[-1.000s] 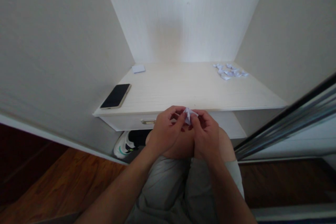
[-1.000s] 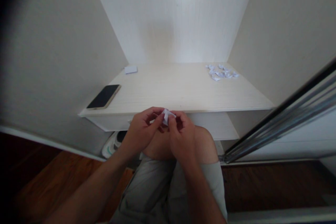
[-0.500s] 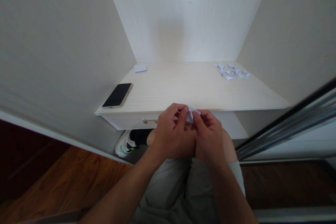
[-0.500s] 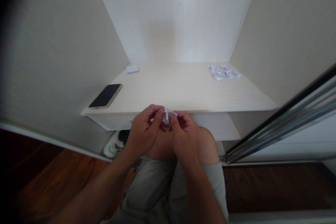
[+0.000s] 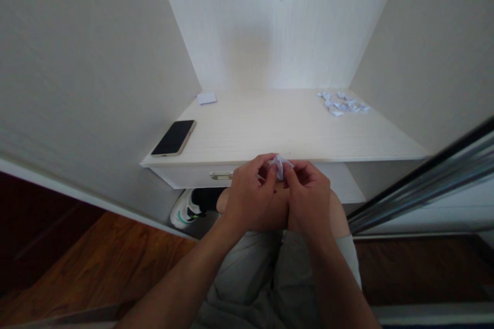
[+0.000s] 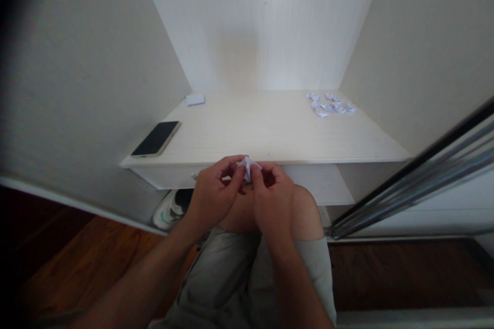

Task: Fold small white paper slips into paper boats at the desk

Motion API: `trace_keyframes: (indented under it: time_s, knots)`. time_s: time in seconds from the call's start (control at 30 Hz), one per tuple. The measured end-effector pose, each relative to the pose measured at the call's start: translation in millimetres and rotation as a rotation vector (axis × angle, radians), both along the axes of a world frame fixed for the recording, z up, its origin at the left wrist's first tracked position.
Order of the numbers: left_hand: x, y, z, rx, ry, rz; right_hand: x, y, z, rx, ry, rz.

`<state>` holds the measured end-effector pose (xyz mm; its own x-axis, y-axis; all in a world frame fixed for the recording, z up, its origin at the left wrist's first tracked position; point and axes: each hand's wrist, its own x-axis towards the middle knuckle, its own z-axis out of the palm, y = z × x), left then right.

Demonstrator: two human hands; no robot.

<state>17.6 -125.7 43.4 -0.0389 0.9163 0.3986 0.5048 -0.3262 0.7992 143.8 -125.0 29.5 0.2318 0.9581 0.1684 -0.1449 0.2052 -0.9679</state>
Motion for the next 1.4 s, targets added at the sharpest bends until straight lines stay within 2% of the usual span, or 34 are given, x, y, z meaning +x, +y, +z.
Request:
trace_keyframes:
  time_s: [0.2, 0.43, 0.63, 0.8, 0.9, 1.0, 1.2, 1.4]
  knots:
    - [0.1, 1.0, -0.9, 0.003, -0.073, 0.014, 4.7, 0.7, 1.7, -0.155, 0.474, 0.359]
    - [1.8, -0.9, 0.0, -0.023, -0.172, -0.022, 12.8, -0.3, 5.3, -0.223, 0.569, 0.498]
    - [2.8, -3.3, 1.4, -0.046, -0.244, -0.021, 9.5, 0.6, 3.6, -0.203, 0.496, 0.474]
    - [7.4, -5.0, 6.4, -0.084, -0.367, -0.009, 0.3, -2.0, 4.1, -0.086, 0.389, 0.365]
    - [9.1, -4.5, 7.8, -0.067, -0.362, 0.017, -3.5, -4.9, 6.4, -0.034, 0.302, 0.327]
    - [9.0, -4.2, 8.2, -0.064, -0.349, 0.041, -3.9, -6.2, 7.7, -0.024, 0.252, 0.334]
    - [8.4, -5.6, 11.6, -0.076, -0.394, 0.044, -1.8, -5.3, 4.5, -0.019, 0.31, 0.421]
    - [9.1, -5.2, 12.4, -0.054, -0.412, 0.031, -5.3, -6.4, 3.3, -0.008, 0.278, 0.36]
